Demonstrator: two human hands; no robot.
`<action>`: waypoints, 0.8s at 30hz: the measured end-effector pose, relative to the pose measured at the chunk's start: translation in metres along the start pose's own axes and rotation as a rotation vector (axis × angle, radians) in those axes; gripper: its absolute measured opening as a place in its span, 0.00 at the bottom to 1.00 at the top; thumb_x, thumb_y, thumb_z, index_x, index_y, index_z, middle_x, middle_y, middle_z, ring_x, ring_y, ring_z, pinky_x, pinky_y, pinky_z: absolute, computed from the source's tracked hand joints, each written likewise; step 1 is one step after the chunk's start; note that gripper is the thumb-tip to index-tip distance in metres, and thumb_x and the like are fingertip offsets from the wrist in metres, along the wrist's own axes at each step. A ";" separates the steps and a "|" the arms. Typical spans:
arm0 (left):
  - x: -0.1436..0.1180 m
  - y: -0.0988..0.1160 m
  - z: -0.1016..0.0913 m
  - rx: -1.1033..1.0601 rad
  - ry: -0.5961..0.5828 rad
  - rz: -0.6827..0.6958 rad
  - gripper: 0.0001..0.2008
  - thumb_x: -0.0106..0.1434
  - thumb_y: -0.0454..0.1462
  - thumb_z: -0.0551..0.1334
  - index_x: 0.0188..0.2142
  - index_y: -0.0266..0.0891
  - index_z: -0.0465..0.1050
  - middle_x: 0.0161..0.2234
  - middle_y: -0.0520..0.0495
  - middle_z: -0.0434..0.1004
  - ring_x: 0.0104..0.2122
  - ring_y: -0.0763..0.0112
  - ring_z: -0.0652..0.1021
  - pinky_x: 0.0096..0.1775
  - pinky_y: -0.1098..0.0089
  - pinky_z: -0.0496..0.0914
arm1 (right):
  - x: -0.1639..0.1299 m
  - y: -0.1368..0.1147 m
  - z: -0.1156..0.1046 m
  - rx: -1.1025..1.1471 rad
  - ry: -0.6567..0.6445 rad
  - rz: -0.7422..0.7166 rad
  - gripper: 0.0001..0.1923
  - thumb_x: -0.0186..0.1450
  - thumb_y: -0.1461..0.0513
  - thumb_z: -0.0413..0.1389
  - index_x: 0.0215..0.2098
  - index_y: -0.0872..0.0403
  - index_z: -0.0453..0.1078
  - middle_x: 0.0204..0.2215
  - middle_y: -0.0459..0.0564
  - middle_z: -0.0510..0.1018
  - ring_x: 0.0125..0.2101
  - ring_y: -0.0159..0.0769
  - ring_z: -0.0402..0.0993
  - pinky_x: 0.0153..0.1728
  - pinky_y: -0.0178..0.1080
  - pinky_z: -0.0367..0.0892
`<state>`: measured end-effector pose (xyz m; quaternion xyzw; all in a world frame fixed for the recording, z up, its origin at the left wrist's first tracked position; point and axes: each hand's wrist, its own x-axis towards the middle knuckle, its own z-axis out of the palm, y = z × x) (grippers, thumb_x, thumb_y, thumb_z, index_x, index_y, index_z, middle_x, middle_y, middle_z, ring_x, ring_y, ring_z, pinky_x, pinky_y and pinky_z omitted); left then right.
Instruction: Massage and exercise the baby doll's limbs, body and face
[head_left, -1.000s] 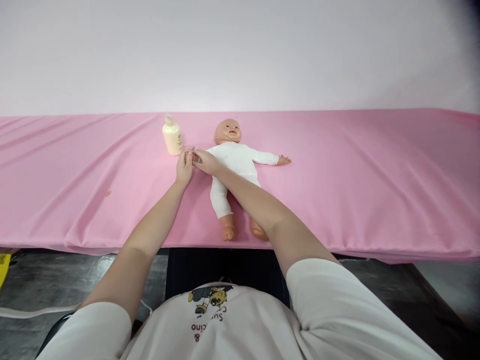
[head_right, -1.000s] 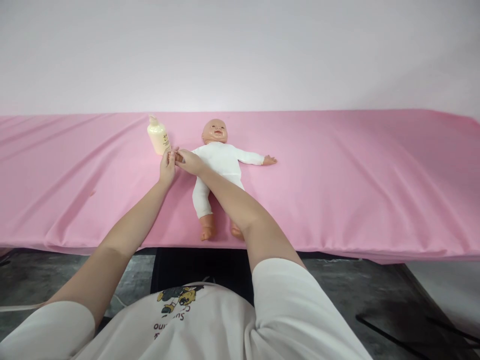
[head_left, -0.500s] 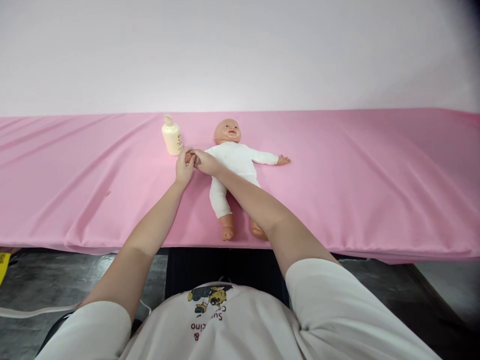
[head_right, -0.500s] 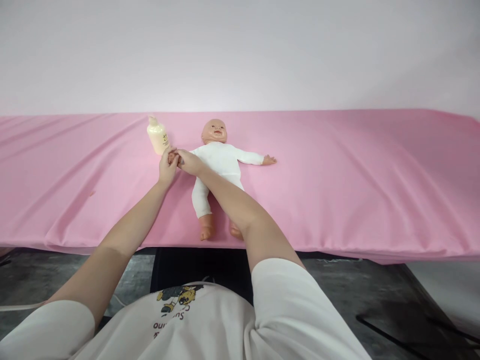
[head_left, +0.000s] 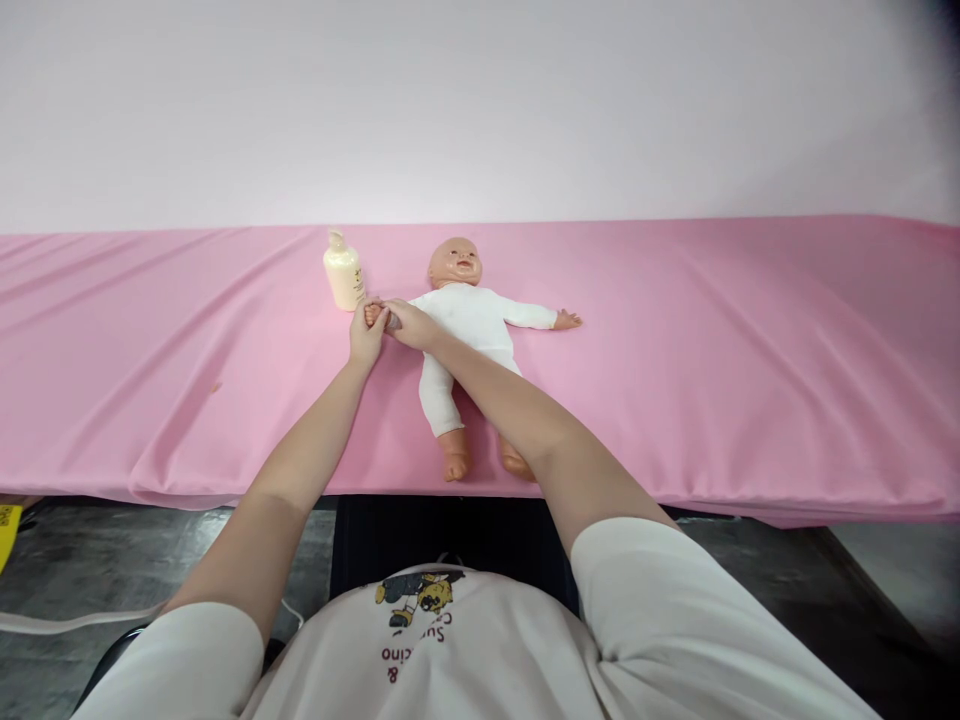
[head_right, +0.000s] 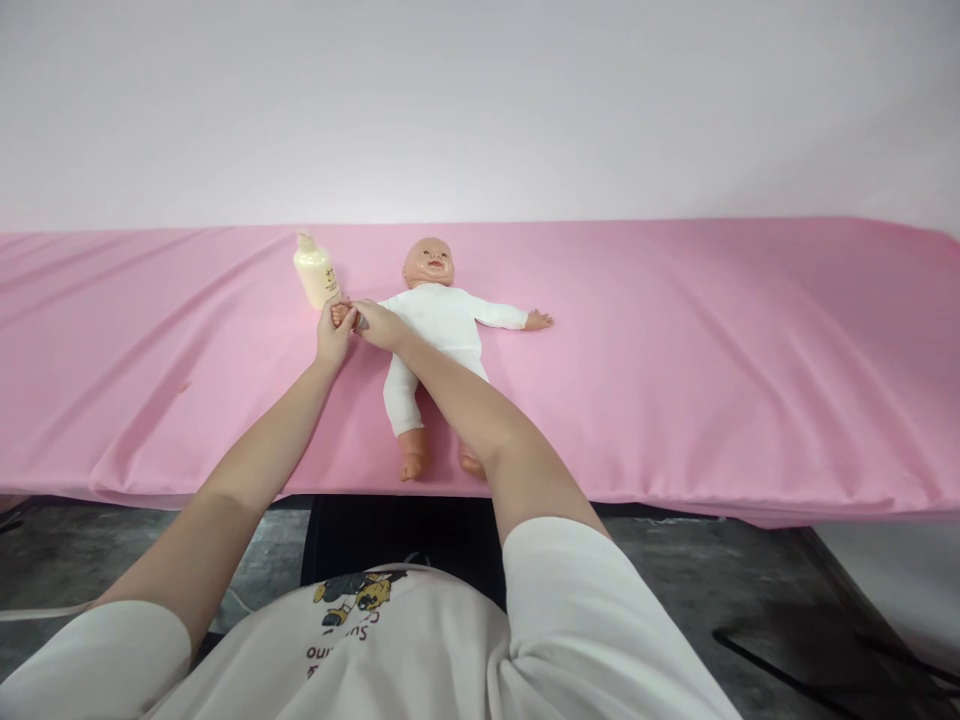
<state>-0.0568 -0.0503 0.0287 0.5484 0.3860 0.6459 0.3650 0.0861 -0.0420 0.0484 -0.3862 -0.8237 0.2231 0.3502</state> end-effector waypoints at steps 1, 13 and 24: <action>0.000 0.001 0.000 0.013 0.012 0.006 0.10 0.59 0.34 0.72 0.39 0.43 0.77 0.47 0.45 0.79 0.55 0.61 0.77 0.65 0.60 0.64 | 0.000 0.002 0.001 -0.004 -0.001 0.007 0.25 0.64 0.63 0.55 0.60 0.59 0.69 0.59 0.60 0.74 0.60 0.44 0.71 0.65 0.47 0.65; 0.005 -0.003 -0.003 0.057 0.043 0.075 0.07 0.65 0.40 0.69 0.31 0.42 0.77 0.37 0.46 0.75 0.45 0.64 0.76 0.59 0.63 0.67 | -0.001 0.007 0.001 -0.094 -0.059 0.081 0.26 0.67 0.55 0.61 0.60 0.57 0.70 0.56 0.60 0.75 0.55 0.44 0.73 0.61 0.46 0.67; 0.003 -0.003 -0.001 -0.030 0.023 -0.056 0.20 0.56 0.35 0.75 0.45 0.44 0.71 0.45 0.47 0.74 0.49 0.65 0.77 0.59 0.63 0.69 | -0.003 0.001 -0.002 -0.020 -0.058 0.010 0.24 0.73 0.54 0.51 0.64 0.51 0.67 0.57 0.55 0.76 0.57 0.42 0.71 0.64 0.46 0.65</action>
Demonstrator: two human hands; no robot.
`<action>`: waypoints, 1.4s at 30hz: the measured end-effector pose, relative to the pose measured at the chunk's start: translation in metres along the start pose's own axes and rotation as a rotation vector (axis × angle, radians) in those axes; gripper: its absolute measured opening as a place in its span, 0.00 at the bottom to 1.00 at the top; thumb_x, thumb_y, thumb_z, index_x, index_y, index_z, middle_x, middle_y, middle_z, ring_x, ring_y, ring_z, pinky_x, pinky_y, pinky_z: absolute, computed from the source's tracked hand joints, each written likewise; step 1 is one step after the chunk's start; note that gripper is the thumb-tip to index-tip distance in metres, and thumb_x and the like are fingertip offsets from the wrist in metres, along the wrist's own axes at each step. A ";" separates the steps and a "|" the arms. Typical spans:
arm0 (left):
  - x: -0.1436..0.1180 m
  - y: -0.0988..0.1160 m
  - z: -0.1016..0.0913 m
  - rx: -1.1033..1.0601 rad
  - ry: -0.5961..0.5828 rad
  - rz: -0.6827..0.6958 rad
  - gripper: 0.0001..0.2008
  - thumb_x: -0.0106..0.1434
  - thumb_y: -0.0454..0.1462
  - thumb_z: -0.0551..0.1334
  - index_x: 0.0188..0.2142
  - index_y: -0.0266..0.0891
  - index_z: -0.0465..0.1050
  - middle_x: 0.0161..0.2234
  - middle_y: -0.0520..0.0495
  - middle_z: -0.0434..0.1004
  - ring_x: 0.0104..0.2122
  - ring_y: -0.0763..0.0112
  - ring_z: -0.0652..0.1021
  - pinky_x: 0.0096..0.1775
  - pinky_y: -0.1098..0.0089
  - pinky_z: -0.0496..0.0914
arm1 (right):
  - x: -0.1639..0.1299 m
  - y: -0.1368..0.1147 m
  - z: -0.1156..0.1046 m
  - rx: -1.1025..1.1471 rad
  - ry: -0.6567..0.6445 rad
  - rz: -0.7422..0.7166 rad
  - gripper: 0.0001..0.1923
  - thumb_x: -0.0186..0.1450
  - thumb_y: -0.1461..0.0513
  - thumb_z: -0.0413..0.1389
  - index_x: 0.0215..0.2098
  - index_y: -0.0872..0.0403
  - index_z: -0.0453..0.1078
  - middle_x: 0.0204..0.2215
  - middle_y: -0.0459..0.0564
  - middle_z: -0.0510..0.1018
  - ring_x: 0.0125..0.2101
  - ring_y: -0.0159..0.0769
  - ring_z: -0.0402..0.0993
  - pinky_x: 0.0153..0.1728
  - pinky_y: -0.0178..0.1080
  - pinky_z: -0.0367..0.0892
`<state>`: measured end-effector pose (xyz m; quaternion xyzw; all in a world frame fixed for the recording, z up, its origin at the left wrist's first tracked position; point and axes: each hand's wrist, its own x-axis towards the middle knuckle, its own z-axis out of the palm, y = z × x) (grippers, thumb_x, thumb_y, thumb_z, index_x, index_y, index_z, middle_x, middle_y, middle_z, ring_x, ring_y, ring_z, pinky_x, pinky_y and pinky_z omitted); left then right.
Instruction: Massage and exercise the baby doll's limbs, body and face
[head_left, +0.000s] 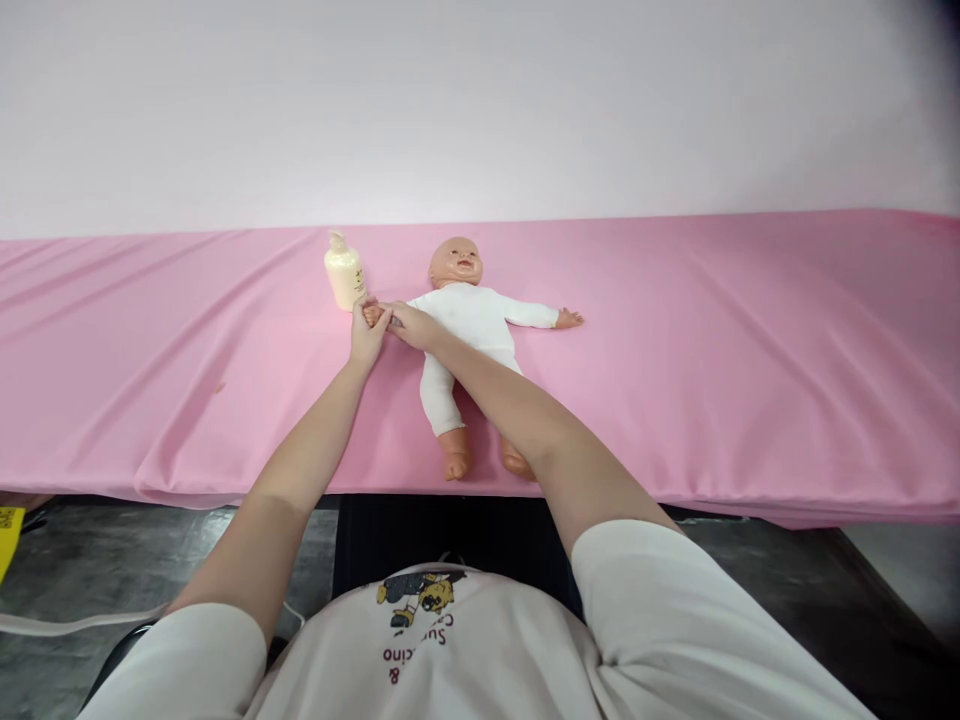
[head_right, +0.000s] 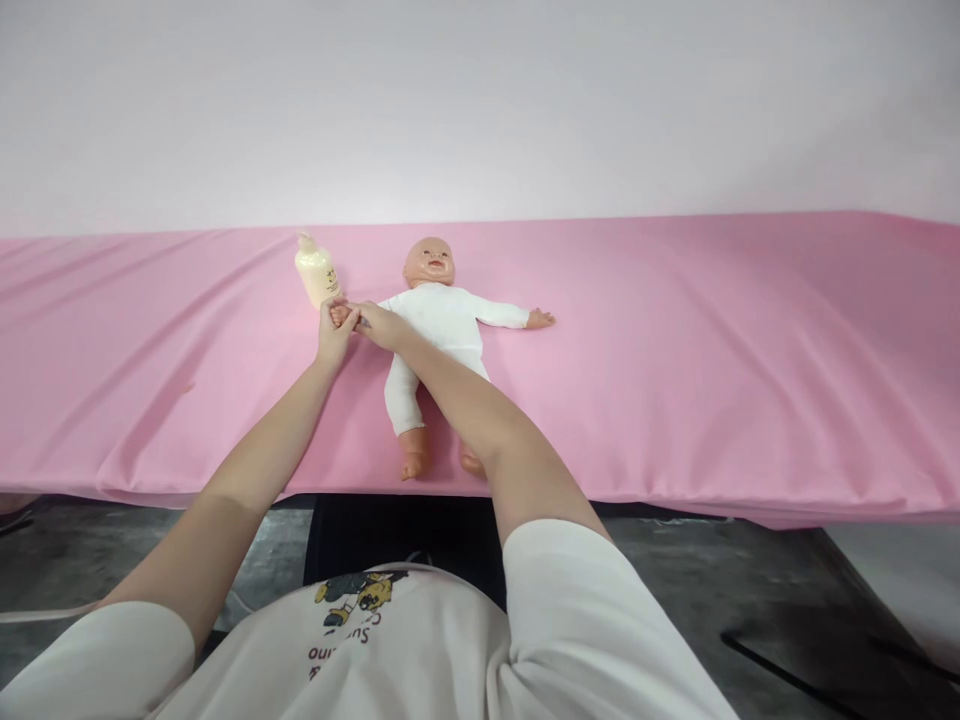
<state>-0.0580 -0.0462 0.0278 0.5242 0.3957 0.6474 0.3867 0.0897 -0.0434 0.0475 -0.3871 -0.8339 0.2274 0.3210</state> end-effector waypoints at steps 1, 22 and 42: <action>0.000 0.000 0.000 -0.006 0.009 -0.005 0.22 0.55 0.33 0.75 0.46 0.44 0.71 0.46 0.47 0.74 0.50 0.64 0.77 0.60 0.63 0.68 | 0.000 0.000 0.000 0.010 -0.002 -0.005 0.24 0.73 0.54 0.52 0.65 0.51 0.67 0.58 0.55 0.75 0.58 0.41 0.71 0.65 0.46 0.64; 0.004 -0.010 -0.004 -0.002 -0.061 0.043 0.10 0.52 0.38 0.76 0.29 0.43 0.77 0.49 0.46 0.79 0.52 0.62 0.77 0.61 0.61 0.66 | 0.002 0.005 0.003 -0.021 0.053 0.035 0.20 0.65 0.56 0.60 0.53 0.57 0.72 0.53 0.58 0.77 0.53 0.44 0.74 0.58 0.46 0.70; 0.004 0.002 -0.002 -0.098 0.074 -0.031 0.22 0.70 0.55 0.59 0.29 0.41 0.75 0.48 0.42 0.82 0.53 0.61 0.79 0.61 0.58 0.71 | 0.002 0.009 0.006 -0.012 0.056 0.057 0.27 0.65 0.59 0.60 0.62 0.55 0.68 0.59 0.55 0.73 0.57 0.44 0.73 0.62 0.48 0.67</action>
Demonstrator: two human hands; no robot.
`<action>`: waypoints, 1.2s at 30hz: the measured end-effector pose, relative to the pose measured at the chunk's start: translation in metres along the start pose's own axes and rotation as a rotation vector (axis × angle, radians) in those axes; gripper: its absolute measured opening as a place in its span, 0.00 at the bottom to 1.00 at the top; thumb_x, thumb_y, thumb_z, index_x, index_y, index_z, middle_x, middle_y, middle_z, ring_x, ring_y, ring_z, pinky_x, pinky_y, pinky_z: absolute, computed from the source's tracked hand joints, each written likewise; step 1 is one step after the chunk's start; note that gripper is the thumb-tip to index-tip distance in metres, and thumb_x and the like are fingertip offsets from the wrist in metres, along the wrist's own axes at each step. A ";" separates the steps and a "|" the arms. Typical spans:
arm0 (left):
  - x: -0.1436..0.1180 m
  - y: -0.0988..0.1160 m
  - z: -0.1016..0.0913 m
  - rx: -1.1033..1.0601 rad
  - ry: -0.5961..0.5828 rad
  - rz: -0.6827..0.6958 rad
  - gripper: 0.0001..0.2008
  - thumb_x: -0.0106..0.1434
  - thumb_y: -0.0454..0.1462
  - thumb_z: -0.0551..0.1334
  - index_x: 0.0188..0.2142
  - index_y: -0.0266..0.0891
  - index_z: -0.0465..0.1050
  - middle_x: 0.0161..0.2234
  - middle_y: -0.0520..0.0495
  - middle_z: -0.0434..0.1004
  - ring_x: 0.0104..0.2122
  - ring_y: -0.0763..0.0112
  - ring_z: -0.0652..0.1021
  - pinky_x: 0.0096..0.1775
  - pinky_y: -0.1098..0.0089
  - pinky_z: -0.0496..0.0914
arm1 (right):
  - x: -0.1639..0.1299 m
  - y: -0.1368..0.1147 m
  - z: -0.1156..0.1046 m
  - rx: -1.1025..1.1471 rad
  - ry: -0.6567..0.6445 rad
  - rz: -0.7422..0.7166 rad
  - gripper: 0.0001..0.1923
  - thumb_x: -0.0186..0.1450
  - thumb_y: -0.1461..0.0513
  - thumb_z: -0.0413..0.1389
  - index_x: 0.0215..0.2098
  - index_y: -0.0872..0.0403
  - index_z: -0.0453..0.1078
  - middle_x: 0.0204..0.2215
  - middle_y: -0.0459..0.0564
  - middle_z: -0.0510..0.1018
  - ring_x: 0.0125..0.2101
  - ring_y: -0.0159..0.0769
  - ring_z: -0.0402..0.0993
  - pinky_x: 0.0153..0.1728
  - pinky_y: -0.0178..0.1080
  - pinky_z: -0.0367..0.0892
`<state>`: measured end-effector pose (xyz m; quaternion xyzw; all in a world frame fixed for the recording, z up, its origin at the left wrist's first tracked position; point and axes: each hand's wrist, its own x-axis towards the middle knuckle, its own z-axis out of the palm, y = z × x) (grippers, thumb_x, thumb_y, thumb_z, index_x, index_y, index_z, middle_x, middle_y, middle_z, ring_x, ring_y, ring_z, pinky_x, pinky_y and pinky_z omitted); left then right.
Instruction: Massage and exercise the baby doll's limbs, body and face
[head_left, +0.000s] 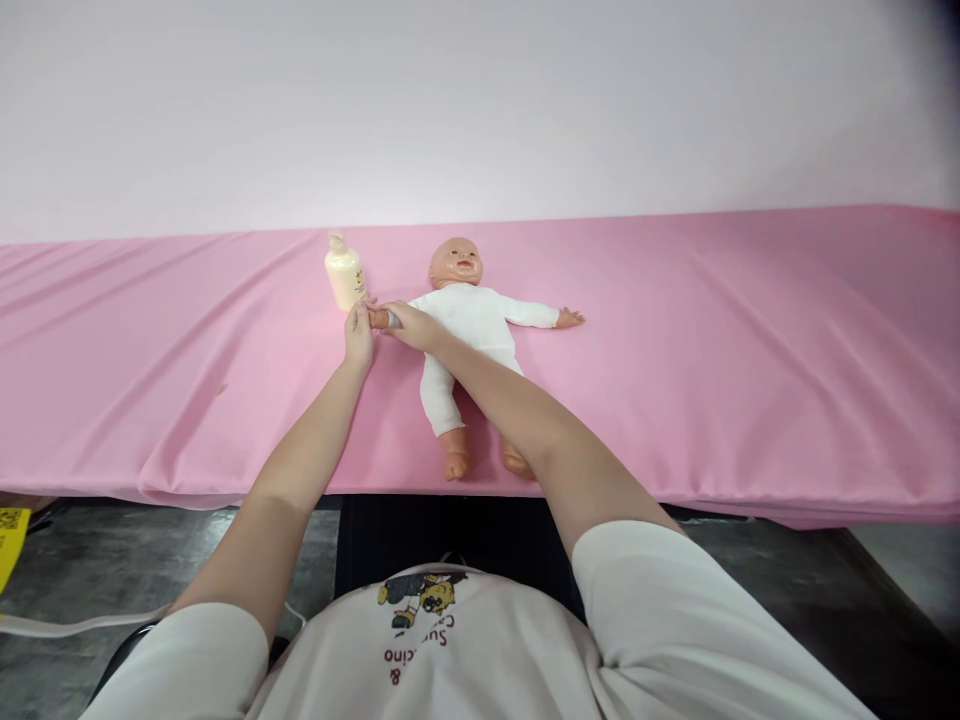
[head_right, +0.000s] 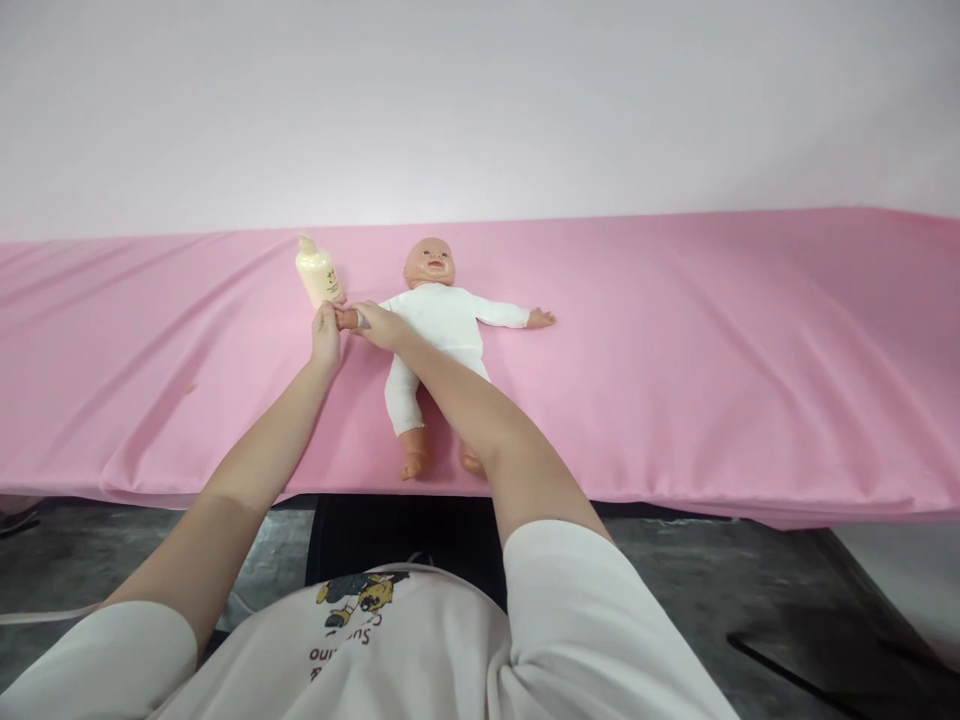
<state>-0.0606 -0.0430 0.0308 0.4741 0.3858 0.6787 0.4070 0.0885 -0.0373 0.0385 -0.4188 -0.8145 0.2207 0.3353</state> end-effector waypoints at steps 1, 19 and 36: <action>0.000 0.001 0.000 0.007 -0.005 0.008 0.22 0.71 0.54 0.59 0.29 0.41 0.74 0.48 0.41 0.82 0.54 0.61 0.79 0.61 0.58 0.70 | 0.000 0.000 0.000 0.000 -0.003 0.002 0.27 0.66 0.59 0.60 0.62 0.54 0.68 0.58 0.55 0.74 0.57 0.44 0.73 0.62 0.48 0.67; 0.007 0.006 0.000 -0.314 0.064 -0.296 0.23 0.69 0.54 0.62 0.26 0.39 0.70 0.47 0.40 0.83 0.49 0.61 0.82 0.56 0.58 0.75 | -0.003 -0.004 -0.004 -0.005 -0.044 -0.008 0.27 0.69 0.54 0.58 0.63 0.54 0.66 0.62 0.56 0.72 0.59 0.45 0.72 0.63 0.48 0.66; 0.000 -0.007 0.001 -0.303 -0.021 -0.316 0.14 0.51 0.33 0.75 0.31 0.41 0.71 0.36 0.51 0.80 0.40 0.68 0.81 0.47 0.67 0.75 | 0.000 -0.006 -0.003 0.032 -0.004 -0.004 0.28 0.64 0.57 0.62 0.61 0.57 0.69 0.59 0.59 0.75 0.58 0.46 0.73 0.62 0.49 0.68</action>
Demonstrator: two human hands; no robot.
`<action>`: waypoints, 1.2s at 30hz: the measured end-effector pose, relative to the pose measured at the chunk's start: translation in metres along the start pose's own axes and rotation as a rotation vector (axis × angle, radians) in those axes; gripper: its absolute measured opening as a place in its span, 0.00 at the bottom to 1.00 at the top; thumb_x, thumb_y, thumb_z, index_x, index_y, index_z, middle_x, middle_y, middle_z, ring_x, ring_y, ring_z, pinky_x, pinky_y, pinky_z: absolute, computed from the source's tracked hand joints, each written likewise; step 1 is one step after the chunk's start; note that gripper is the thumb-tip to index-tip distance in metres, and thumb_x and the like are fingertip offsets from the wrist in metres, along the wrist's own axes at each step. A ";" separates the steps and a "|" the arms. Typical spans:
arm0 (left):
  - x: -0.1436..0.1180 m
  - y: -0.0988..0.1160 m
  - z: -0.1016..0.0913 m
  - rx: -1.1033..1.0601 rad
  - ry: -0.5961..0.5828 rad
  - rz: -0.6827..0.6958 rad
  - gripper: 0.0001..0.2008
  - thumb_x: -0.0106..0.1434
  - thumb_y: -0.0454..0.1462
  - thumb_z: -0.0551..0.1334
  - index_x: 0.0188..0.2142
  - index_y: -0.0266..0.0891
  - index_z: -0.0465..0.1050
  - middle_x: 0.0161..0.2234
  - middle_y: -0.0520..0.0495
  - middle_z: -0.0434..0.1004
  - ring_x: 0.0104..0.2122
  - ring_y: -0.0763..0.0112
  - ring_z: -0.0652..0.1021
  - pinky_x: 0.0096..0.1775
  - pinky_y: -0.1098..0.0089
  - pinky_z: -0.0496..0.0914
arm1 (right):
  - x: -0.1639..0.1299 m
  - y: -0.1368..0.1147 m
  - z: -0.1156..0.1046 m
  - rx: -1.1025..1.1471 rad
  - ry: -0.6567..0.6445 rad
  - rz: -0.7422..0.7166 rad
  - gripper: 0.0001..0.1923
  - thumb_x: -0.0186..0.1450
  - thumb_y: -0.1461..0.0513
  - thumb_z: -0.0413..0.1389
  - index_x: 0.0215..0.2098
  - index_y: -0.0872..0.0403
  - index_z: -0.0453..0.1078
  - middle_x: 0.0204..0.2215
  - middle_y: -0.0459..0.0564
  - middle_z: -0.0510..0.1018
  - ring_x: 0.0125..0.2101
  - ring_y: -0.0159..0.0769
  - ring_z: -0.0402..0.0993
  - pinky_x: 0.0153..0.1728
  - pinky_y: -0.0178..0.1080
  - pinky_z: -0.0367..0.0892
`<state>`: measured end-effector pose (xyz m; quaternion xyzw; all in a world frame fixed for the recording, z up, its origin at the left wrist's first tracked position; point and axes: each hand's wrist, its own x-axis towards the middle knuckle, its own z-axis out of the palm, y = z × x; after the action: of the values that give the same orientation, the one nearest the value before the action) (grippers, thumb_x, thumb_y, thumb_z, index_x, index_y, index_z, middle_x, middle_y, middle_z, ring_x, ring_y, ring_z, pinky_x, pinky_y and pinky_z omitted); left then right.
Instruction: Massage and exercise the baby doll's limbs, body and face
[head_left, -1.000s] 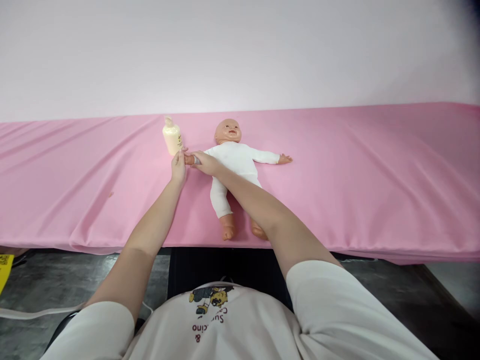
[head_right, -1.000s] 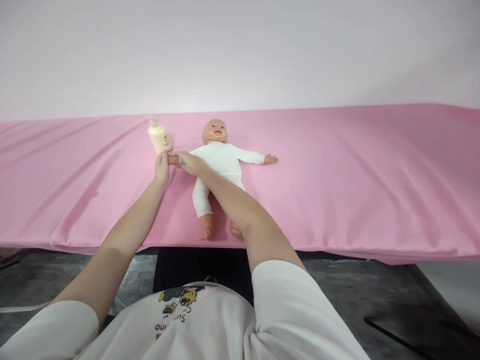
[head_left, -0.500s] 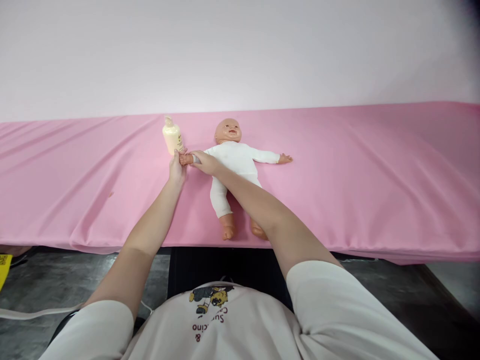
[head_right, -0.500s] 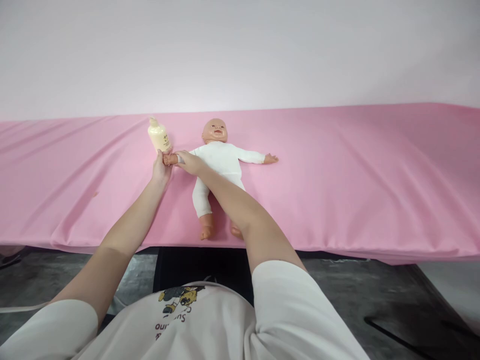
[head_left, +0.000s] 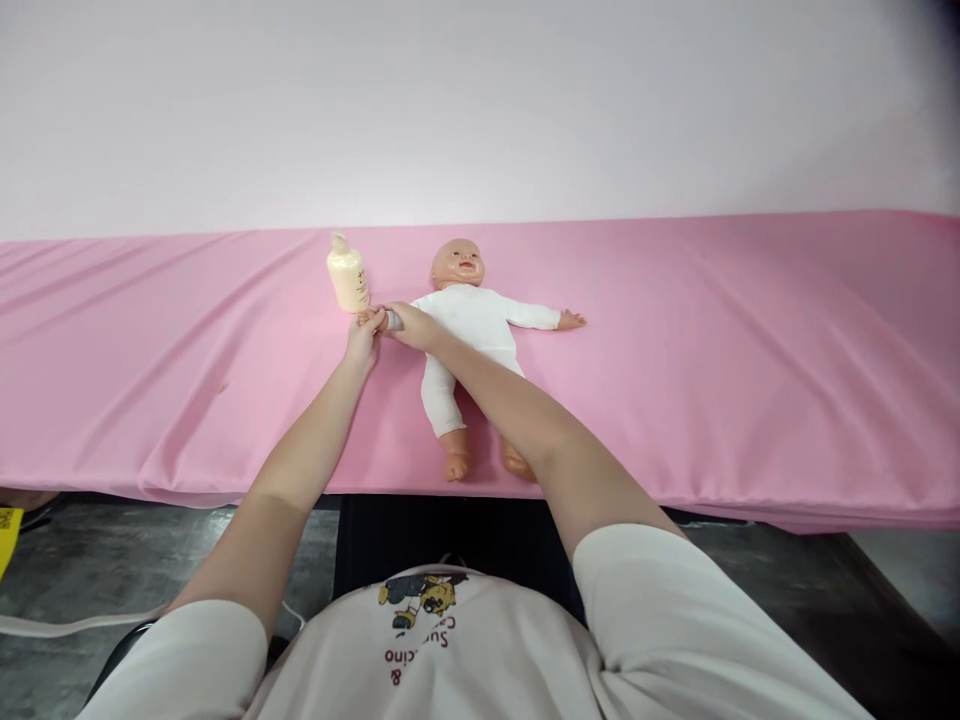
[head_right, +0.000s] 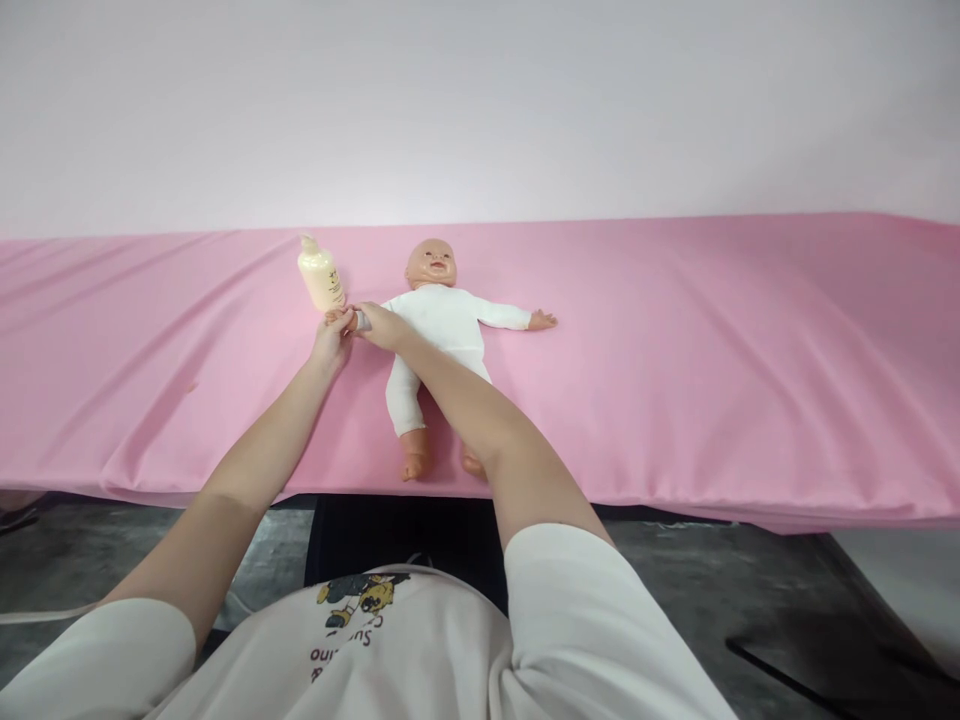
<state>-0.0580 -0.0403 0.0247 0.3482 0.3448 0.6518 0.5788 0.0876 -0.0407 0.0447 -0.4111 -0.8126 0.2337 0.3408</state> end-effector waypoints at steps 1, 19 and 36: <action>0.000 0.000 0.000 0.005 0.001 0.004 0.13 0.53 0.35 0.75 0.31 0.41 0.72 0.35 0.50 0.80 0.39 0.68 0.81 0.47 0.67 0.75 | 0.000 0.000 0.000 -0.006 0.000 0.004 0.28 0.64 0.58 0.62 0.61 0.57 0.69 0.59 0.59 0.75 0.58 0.46 0.73 0.62 0.49 0.68; 0.010 0.006 -0.008 -0.084 0.057 0.055 0.10 0.62 0.41 0.70 0.32 0.42 0.72 0.35 0.48 0.81 0.41 0.69 0.82 0.48 0.67 0.75 | -0.002 0.004 0.002 -0.075 -0.020 -0.040 0.27 0.73 0.55 0.52 0.69 0.50 0.64 0.63 0.55 0.72 0.63 0.44 0.69 0.68 0.50 0.64; -0.003 0.007 0.004 -0.117 -0.009 -0.024 0.03 0.64 0.36 0.69 0.36 0.40 0.76 0.39 0.46 0.83 0.50 0.65 0.81 0.55 0.65 0.74 | -0.003 -0.002 0.002 -0.066 0.024 0.030 0.31 0.64 0.58 0.62 0.65 0.54 0.65 0.63 0.57 0.71 0.62 0.47 0.71 0.65 0.51 0.67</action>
<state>-0.0582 -0.0432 0.0324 0.3125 0.3076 0.6623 0.6076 0.0860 -0.0440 0.0435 -0.4371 -0.8094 0.2072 0.3330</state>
